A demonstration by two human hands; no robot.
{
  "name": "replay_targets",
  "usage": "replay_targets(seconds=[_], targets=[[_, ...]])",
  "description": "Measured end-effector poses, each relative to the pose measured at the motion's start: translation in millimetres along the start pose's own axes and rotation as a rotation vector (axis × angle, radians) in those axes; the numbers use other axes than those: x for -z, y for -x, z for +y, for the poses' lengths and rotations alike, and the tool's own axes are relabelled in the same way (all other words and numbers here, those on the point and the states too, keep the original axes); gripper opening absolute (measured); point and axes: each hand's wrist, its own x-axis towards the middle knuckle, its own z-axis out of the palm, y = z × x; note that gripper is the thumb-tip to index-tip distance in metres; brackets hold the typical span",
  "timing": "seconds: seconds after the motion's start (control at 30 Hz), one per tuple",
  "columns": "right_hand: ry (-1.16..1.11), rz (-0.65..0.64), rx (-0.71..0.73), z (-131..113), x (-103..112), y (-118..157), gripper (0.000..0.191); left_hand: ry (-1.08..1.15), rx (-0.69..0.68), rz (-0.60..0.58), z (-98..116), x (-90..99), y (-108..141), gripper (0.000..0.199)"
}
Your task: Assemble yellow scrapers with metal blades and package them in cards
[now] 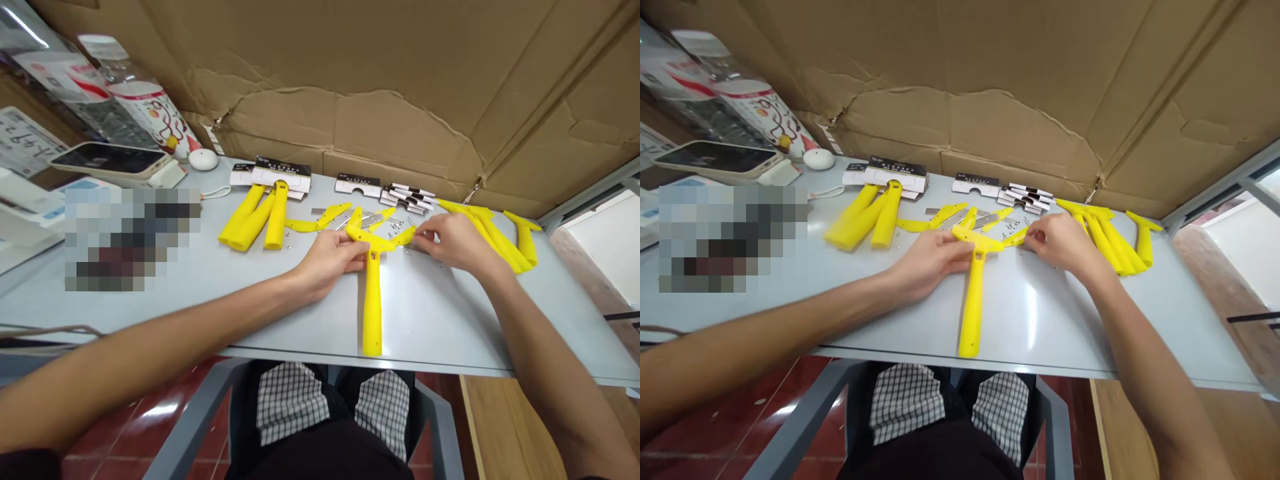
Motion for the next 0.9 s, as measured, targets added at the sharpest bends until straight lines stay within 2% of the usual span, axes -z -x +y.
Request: replay_targets(seconds=[0.07,0.23,0.43,0.6,0.73,0.8,0.9], targets=[[0.064,-0.08,0.035,2.6,-3.8,9.4,0.024,-0.002,0.025,-0.034,-1.7,1.3,3.8,0.007],[0.187,-0.153,-0.002,12.8,-7.0,17.4,0.031,0.02,0.05,-0.048,-1.3,-3.2,5.0,0.007],[0.216,-0.17,0.079,8.4,-7.4,12.6,0.03,0.067,0.006,-0.052,2.3,-9.2,2.9,0.012],[0.306,-0.184,0.118,-0.7,-7.8,11.8,0.034,0.093,-0.047,-0.057,4.1,-26.0,-2.0,0.015],[0.377,-0.167,0.024,-3.5,-8.2,11.1,0.029,0.126,-0.046,-0.113,7.0,-44.8,-9.8,0.017],[0.397,-0.199,0.005,-4.0,-8.0,9.8,0.028,0.114,-0.045,-0.089,8.0,-50.6,-17.0,0.021],[0.365,-0.229,0.077,-3.2,-8.1,8.6,0.028,0.108,-0.039,-0.028,8.9,-50.0,-27.6,0.025]])
